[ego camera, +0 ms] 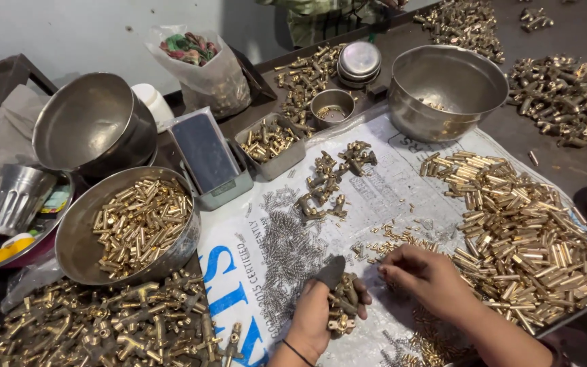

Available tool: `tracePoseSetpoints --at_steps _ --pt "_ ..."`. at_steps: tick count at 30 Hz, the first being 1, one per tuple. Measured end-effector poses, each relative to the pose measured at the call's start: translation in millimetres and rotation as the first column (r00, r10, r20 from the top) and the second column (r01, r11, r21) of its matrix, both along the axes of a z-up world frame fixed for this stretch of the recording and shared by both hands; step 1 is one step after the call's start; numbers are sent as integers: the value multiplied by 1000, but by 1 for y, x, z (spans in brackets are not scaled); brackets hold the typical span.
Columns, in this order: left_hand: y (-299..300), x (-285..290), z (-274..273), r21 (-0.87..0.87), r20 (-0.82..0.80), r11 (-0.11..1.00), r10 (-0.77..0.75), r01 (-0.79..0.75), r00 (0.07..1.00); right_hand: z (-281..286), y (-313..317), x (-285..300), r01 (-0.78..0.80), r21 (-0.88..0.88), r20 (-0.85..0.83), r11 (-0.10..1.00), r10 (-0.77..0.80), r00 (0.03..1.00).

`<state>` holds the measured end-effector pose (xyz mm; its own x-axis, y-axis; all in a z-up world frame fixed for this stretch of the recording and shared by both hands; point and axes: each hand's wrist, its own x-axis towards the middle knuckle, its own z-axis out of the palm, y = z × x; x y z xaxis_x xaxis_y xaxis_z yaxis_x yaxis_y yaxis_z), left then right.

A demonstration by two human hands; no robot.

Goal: Assembling small metal pins or screws into brass fittings at a workshop table.

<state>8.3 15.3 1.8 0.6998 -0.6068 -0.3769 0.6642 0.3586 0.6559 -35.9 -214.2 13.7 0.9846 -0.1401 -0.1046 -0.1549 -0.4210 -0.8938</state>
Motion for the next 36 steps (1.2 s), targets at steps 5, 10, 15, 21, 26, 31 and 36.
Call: tracePoseSetpoints --at_steps 5,10,15,21,26,31,36 --pt "54 15 10 312 208 934 113 -176 971 17 3 -2 -73 -176 38 982 80 996" --pt "163 8 74 445 892 196 -17 -874 451 11 -3 -1 -100 -179 23 979 106 994" --pt "220 9 93 341 551 -559 -533 -756 642 6 3 6 -55 -267 -10 962 55 998" --pt "178 11 102 275 864 -68 -420 -959 278 7 7 7 -75 -241 -1 968 77 997" --pt "43 19 111 570 805 415 -456 -709 381 0 8 7 -121 -246 90 962 147 985" --pt "-21 57 71 525 824 584 -532 -619 196 13 5 9 -65 -188 42 980 74 996" --pt "-42 112 38 551 834 550 -391 -628 390 50 -4 50 -100 -288 239 952 172 956"
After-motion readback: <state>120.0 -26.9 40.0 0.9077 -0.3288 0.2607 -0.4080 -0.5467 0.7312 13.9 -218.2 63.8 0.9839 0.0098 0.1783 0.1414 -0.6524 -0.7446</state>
